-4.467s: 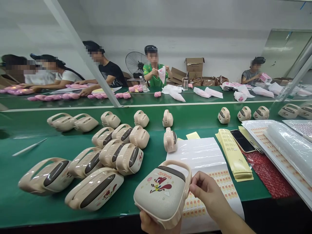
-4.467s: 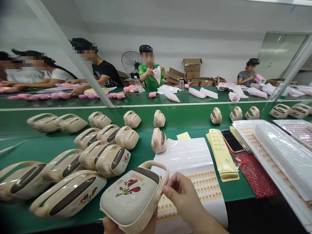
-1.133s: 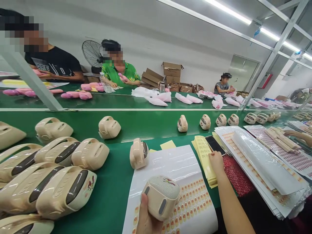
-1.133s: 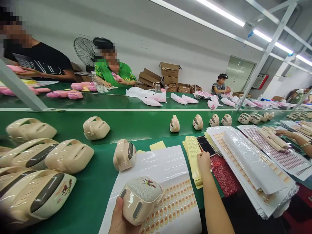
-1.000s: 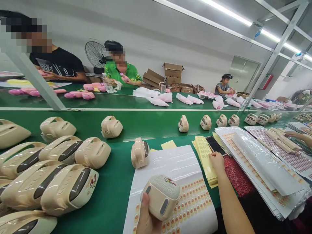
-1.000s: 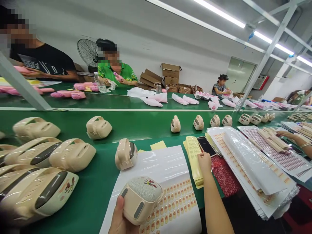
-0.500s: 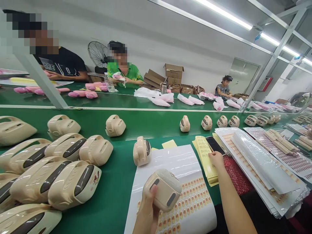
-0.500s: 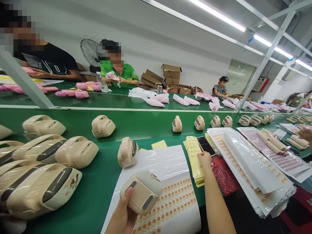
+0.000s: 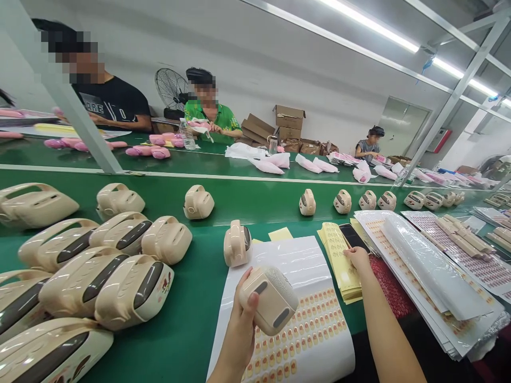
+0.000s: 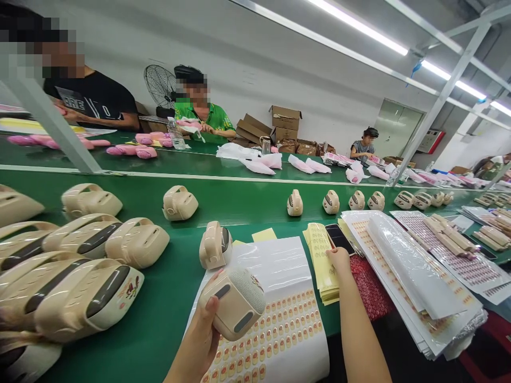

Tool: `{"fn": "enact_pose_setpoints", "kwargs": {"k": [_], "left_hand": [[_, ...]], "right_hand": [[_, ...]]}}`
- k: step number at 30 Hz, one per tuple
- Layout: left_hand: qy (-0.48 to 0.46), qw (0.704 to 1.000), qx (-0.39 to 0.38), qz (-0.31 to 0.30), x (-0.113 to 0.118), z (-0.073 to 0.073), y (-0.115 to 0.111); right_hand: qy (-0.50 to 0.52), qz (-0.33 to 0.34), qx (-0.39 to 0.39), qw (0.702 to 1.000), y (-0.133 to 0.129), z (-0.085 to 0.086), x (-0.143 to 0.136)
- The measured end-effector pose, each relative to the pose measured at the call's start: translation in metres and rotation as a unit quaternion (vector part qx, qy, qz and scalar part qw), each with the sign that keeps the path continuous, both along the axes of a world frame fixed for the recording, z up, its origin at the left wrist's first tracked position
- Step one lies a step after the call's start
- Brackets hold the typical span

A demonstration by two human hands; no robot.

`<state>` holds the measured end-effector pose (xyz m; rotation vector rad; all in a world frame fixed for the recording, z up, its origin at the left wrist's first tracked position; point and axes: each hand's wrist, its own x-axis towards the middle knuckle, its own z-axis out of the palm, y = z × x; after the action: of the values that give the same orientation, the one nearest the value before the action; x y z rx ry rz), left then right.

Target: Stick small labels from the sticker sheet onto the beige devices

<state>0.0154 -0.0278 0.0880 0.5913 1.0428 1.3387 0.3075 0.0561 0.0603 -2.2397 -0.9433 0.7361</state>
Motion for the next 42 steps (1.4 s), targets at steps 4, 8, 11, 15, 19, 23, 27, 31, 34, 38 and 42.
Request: {"fn": "enact_pose_setpoints", "kwargs": {"k": [4,8,11,15,19,23,27,31,34,38,42], "left_hand": [[0.007,1.000,0.002,-0.003,0.000,0.002,-0.001],[0.019,1.000,-0.003,-0.004,0.000,0.005,-0.001],[0.019,1.000,-0.012,0.007,0.000,0.007,0.000],[0.011,1.000,-0.018,0.016,0.000,0.007,0.001],[0.010,1.000,-0.019,0.005,0.000,0.007,0.001],[0.006,1.000,-0.024,-0.003,0.000,0.006,0.000],[0.003,1.000,-0.027,-0.005,-0.002,0.007,0.000],[0.005,1.000,-0.026,0.001,-0.004,0.008,0.000],[0.014,0.999,-0.033,-0.001,-0.005,0.010,-0.002],[0.029,0.999,-0.034,-0.004,-0.006,0.013,-0.003],[0.037,0.999,-0.034,-0.004,-0.007,0.013,-0.002]], "right_hand": [[0.016,0.011,-0.016,1.000,0.000,0.001,0.000],[0.020,0.017,-0.013,1.000,0.000,0.007,-0.004],[0.015,0.025,-0.005,1.000,0.000,0.011,-0.004],[-0.002,0.021,-0.016,1.000,0.003,0.010,0.000],[-0.004,0.018,-0.029,0.999,0.006,0.007,0.002],[0.014,0.022,-0.022,0.999,0.006,0.011,-0.002],[0.043,0.034,0.007,0.998,0.004,0.017,-0.007],[0.055,0.020,0.038,0.998,0.004,0.013,-0.006],[0.067,0.003,0.054,0.996,0.004,0.006,-0.004],[0.088,-0.008,0.093,0.992,0.000,0.003,-0.004],[0.122,-0.015,0.154,0.980,-0.006,0.015,-0.007]]}}
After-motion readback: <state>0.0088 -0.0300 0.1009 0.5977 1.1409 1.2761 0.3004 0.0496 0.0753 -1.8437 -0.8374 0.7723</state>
